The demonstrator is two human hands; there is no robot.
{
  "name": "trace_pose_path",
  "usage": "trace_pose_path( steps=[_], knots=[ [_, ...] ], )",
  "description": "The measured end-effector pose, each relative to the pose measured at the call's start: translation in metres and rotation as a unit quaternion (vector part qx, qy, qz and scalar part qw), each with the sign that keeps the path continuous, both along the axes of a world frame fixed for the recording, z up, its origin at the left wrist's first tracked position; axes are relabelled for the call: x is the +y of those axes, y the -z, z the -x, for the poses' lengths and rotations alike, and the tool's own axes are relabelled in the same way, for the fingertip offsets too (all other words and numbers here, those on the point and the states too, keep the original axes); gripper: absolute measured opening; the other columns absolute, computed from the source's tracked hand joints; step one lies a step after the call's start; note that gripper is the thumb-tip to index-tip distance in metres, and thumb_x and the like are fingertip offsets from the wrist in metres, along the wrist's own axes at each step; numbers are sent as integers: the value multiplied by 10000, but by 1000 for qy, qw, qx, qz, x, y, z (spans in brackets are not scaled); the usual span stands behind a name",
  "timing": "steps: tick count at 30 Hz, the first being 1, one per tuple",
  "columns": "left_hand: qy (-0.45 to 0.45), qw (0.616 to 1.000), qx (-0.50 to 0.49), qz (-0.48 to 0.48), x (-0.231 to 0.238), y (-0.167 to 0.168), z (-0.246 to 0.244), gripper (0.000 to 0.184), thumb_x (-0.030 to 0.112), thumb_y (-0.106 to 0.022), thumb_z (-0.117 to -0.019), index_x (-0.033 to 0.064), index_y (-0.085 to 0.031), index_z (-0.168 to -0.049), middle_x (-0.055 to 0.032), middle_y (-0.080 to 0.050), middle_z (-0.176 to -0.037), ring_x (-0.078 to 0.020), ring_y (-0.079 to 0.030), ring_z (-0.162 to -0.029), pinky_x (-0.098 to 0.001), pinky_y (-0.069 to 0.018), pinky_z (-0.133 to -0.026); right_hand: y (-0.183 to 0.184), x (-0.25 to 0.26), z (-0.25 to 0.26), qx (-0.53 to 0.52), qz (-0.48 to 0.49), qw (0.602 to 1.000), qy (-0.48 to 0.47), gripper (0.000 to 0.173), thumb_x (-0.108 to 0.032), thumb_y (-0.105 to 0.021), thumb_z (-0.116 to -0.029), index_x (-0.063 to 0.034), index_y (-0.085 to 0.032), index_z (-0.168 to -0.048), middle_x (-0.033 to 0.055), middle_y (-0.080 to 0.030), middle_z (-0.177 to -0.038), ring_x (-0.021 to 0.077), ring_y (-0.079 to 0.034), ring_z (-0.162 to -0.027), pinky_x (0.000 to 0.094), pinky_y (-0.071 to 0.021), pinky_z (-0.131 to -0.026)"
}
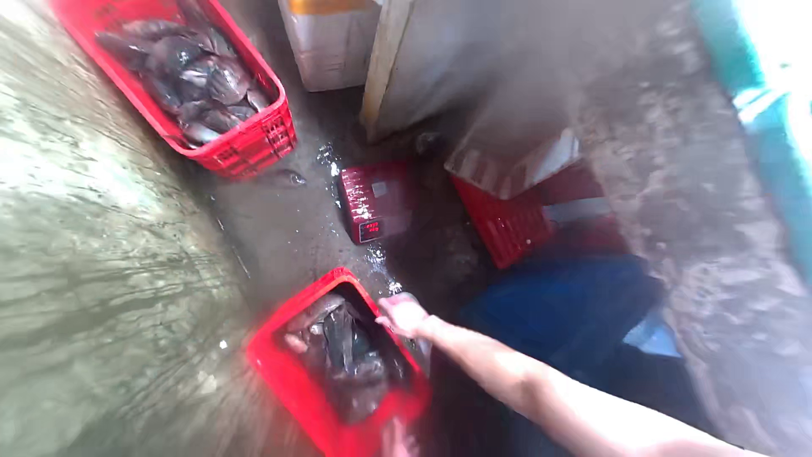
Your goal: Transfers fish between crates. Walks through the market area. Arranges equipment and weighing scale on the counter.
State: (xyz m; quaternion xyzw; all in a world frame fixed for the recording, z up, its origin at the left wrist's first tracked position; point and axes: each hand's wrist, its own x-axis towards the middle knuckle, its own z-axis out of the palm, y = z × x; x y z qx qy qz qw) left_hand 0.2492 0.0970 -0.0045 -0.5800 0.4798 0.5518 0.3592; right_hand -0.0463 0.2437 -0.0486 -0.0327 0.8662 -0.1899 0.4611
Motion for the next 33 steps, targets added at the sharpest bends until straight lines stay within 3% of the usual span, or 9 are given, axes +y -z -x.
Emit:
trace_pose_path(
  steps=[3,7,12,16,22,25,28,31,33],
  knots=[
    [8,999,53,8,-30,-21,27,476,391,-464,-1094,20,-540,-1381,-214,-673,-1198,-299,-693,-848,-481,-582,-709,-26,102,-59,-125,-142,978,83,688,-569,-504,-1015,-94,-460,-1510,264,-614,-1365,460,-586,-1281,690,-458,-1048],
    [33,983,176,40,-62,-64,74,393,247,-476,-1096,-16,-541,-1380,-225,-669,-1212,-285,-702,-857,-435,-592,-702,-68,183,-138,-130,-182,952,208,624,-476,-518,-1046,-18,-498,-1469,281,-619,-1346,448,-599,-1267,644,-471,-1066],
    [81,951,294,57,-91,-156,114,369,216,-458,-1087,-31,-561,-1342,-181,-696,-1189,-249,-723,-875,-394,-616,-714,-120,182,-181,-180,-171,926,284,552,-421,-548,-1047,15,-571,-1385,286,-618,-1343,431,-596,-1274,622,-470,-1072],
    [110,942,311,61,-99,-168,152,358,182,-463,-1066,-35,-570,-1330,-168,-718,-1159,-237,-732,-859,-375,-621,-699,-86,171,-143,-178,-142,927,298,546,-455,-556,-1033,-16,-622,-1351,260,-626,-1350,414,-584,-1295,624,-449,-1096],
    [119,938,323,41,-76,-53,281,439,202,-447,-1050,-39,-487,-1415,-172,-697,-1209,-256,-721,-902,-405,-618,-729,43,173,20,-120,-84,909,390,595,-489,-514,-1059,0,-577,-1392,242,-620,-1368,374,-596,-1289,561,-463,-1109],
    [137,933,333,23,-44,26,392,518,231,-514,-1046,-38,-412,-1476,-184,-655,-1277,-240,-708,-982,-405,-614,-800,117,184,116,-63,-30,862,502,600,-523,-505,-1056,-20,-596,-1371,221,-662,-1299,356,-659,-1179,541,-527,-1026],
    [173,936,307,19,-6,127,506,711,336,-657,-985,26,-342,-1542,-188,-565,-1422,-255,-648,-1179,-440,-577,-960,191,203,204,48,10,805,592,669,-634,-475,-1017,-98,-577,-1405,172,-662,-1313,345,-658,-1155,587,-552,-935],
    [202,937,284,24,24,224,596,941,513,-739,-896,61,-276,-1580,-184,-528,-1485,-292,-561,-1326,-480,-512,-1063,240,208,278,92,65,769,629,715,-648,-428,-1026,-112,-505,-1493,145,-522,-1516,314,-502,-1390,623,-444,-1091],
    [210,940,269,25,43,271,642,968,558,-754,-867,35,-315,-1554,-201,-573,-1427,-295,-567,-1316,-485,-494,-1085,265,212,314,79,110,766,628,745,-679,-396,-1022,-158,-450,-1551,64,-428,-1616,226,-388,-1498,567,-357,-1203]
  ],
)
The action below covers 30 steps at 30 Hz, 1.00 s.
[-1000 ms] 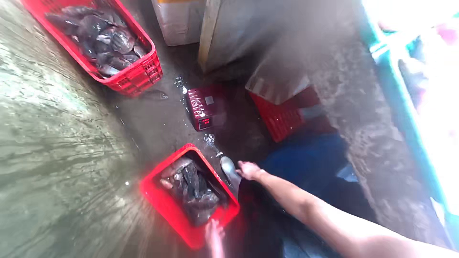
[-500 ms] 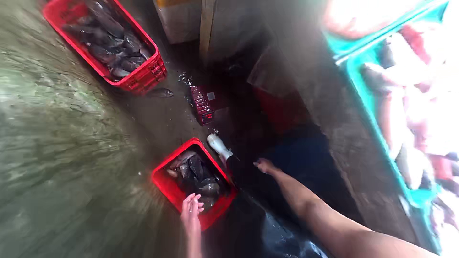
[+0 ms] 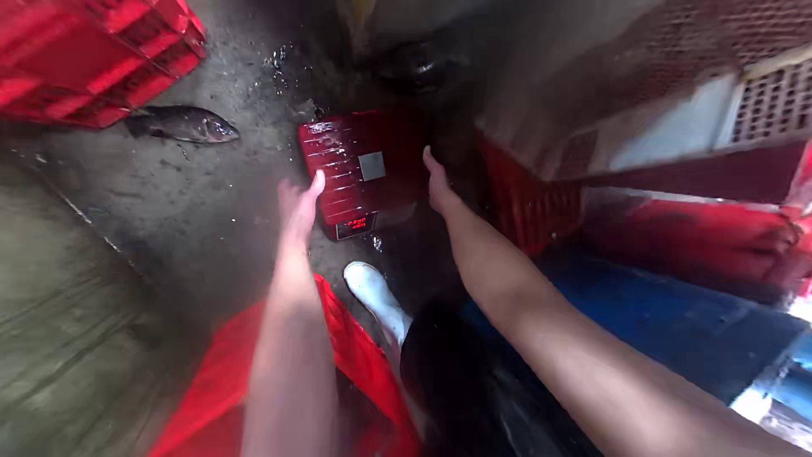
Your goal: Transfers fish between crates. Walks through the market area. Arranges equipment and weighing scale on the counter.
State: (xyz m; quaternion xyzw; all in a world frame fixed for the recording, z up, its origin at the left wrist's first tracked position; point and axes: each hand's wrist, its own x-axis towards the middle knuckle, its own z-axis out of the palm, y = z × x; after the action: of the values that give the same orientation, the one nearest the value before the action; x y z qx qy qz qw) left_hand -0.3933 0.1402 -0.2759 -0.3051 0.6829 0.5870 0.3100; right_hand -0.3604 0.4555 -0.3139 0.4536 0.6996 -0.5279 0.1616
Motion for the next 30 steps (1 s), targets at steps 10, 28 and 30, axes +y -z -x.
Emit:
trace_pose_path(
  steps=[10,28,30],
  knots=[
    [-29,998,-12,-45,-11,57,-37,826,425,-864,-797,128,-496,-1474,-169,-586,-1417,-309,-587,-1285,-527,-529,-1040,-15,-25,-39,-52,176,981,56,469,-443,-569,-1012,-122,-623,-1349,98,-728,-1192,243,-711,-1077,503,-613,-887],
    [-70,989,-43,-122,-17,-14,-90,951,347,-898,-761,35,-371,-1489,-180,-632,-1336,-235,-655,-1197,-444,-564,-1026,-131,-61,-104,29,137,988,65,320,-325,-463,-1028,-121,-628,-1212,-10,-726,-992,103,-711,-887,372,-627,-775],
    [-53,995,-17,-86,-19,-82,-106,957,350,-909,-742,45,-395,-1490,-193,-630,-1334,-261,-654,-1194,-469,-564,-1018,-188,-62,-120,71,144,985,67,289,-315,-444,-1023,-151,-631,-1169,-54,-731,-966,53,-707,-877,324,-626,-762]
  ],
)
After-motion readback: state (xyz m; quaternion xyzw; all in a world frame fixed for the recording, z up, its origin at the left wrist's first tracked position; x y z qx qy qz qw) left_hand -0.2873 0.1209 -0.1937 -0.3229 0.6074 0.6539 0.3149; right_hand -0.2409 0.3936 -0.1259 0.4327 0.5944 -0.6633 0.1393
